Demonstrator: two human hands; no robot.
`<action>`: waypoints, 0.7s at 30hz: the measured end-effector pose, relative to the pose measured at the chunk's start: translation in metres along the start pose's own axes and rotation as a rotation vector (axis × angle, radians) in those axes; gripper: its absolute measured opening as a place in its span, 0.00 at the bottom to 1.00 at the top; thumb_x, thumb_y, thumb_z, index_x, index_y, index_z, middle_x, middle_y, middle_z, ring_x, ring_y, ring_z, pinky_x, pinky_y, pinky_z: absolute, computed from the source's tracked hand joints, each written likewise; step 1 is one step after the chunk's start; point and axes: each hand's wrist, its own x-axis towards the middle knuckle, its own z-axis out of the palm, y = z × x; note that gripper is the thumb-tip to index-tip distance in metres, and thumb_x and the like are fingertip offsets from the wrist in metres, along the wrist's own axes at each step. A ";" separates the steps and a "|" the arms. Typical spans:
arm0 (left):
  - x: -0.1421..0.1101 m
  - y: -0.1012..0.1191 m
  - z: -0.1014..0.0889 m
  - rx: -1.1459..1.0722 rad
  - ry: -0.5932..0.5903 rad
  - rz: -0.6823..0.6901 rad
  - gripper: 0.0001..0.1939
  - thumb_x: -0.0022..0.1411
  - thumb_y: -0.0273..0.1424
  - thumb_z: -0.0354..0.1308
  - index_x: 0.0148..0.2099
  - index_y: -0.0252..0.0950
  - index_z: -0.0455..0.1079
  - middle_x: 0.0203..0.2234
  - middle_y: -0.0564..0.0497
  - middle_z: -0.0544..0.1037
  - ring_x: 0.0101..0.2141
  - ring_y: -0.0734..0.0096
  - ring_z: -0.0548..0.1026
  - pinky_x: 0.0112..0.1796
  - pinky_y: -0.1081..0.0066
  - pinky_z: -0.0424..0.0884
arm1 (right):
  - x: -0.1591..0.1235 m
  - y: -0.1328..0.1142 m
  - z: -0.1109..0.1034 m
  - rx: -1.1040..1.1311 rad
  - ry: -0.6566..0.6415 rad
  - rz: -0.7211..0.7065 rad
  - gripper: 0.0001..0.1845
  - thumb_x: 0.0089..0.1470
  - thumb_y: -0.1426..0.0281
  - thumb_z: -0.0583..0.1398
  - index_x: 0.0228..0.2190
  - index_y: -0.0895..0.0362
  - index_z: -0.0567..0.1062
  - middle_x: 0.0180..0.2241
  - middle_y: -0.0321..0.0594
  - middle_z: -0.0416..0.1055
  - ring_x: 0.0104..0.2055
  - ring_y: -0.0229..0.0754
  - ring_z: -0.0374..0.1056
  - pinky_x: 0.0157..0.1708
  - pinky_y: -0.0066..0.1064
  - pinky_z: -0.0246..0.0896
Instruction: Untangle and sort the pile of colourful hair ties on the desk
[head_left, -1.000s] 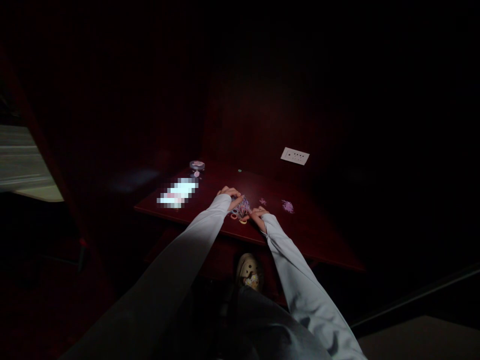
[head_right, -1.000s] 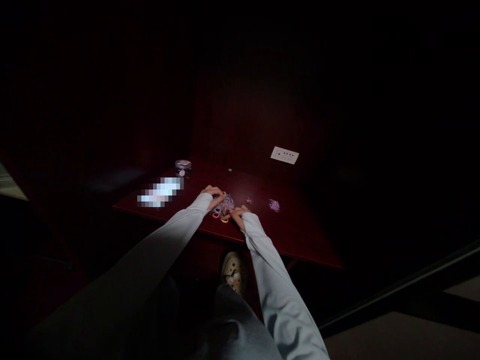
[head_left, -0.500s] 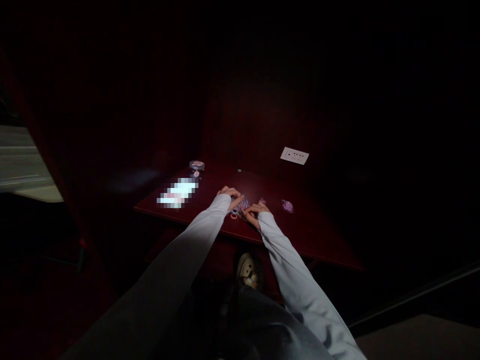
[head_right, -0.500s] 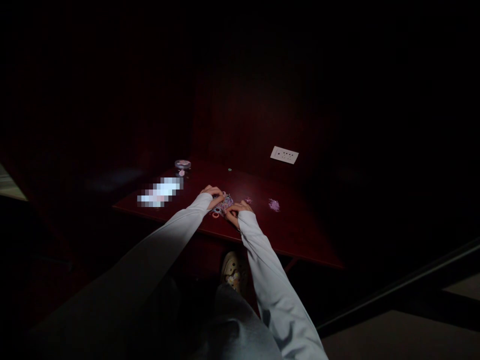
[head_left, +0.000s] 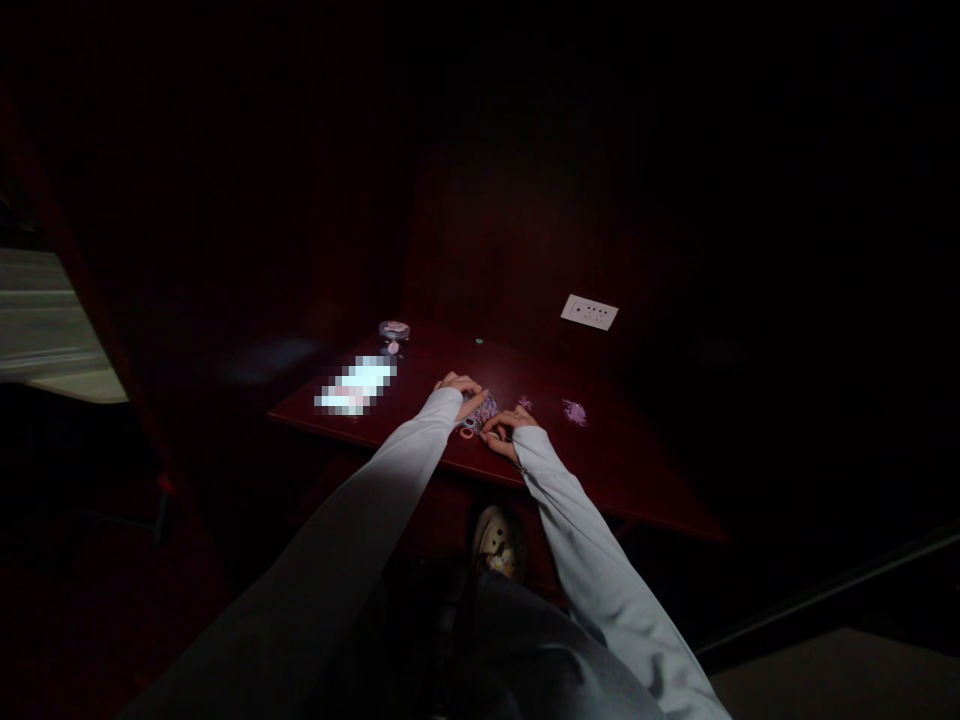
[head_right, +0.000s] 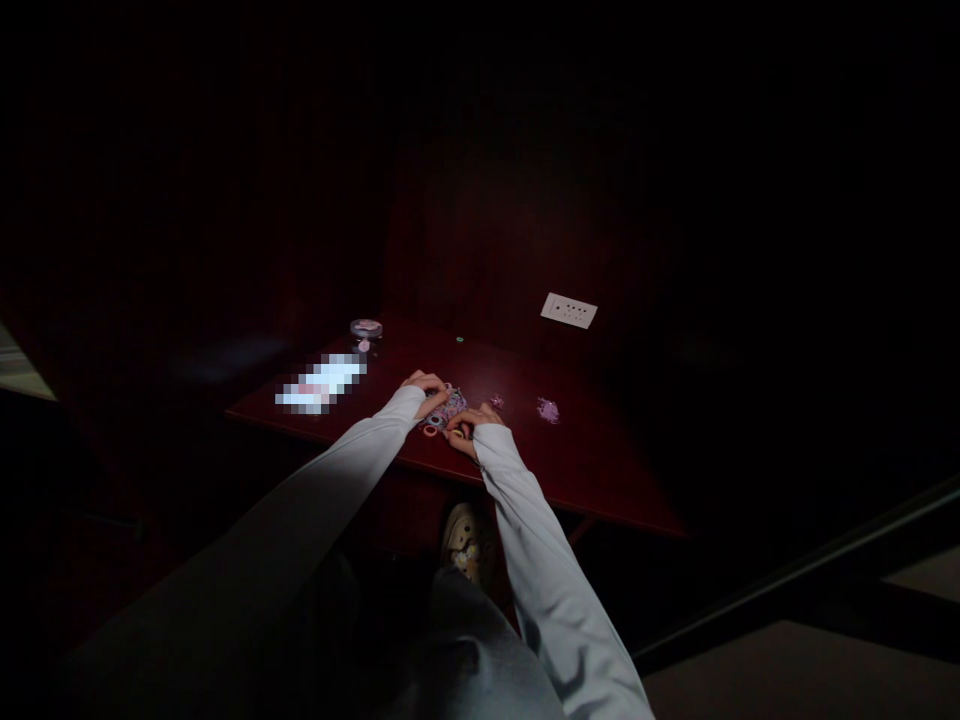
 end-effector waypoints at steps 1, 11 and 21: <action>0.000 0.000 0.000 -0.003 0.000 -0.001 0.09 0.66 0.33 0.62 0.31 0.41 0.77 0.42 0.52 0.86 0.49 0.60 0.74 0.56 0.61 0.66 | 0.000 0.001 0.000 0.001 -0.005 0.007 0.08 0.57 0.60 0.67 0.34 0.49 0.84 0.25 0.33 0.69 0.37 0.44 0.63 0.47 0.36 0.61; 0.000 -0.001 0.001 0.002 0.003 -0.002 0.09 0.66 0.33 0.64 0.31 0.41 0.77 0.42 0.52 0.85 0.49 0.60 0.74 0.56 0.61 0.67 | 0.001 0.006 0.003 0.077 0.006 0.010 0.10 0.57 0.57 0.66 0.32 0.49 0.83 0.23 0.34 0.67 0.38 0.45 0.64 0.42 0.35 0.63; 0.001 -0.006 0.005 0.034 -0.008 0.030 0.09 0.68 0.35 0.62 0.34 0.44 0.79 0.43 0.54 0.85 0.49 0.61 0.74 0.55 0.62 0.67 | 0.005 0.011 0.000 0.267 0.192 0.142 0.12 0.52 0.56 0.68 0.30 0.51 0.82 0.21 0.31 0.65 0.32 0.42 0.63 0.51 0.41 0.64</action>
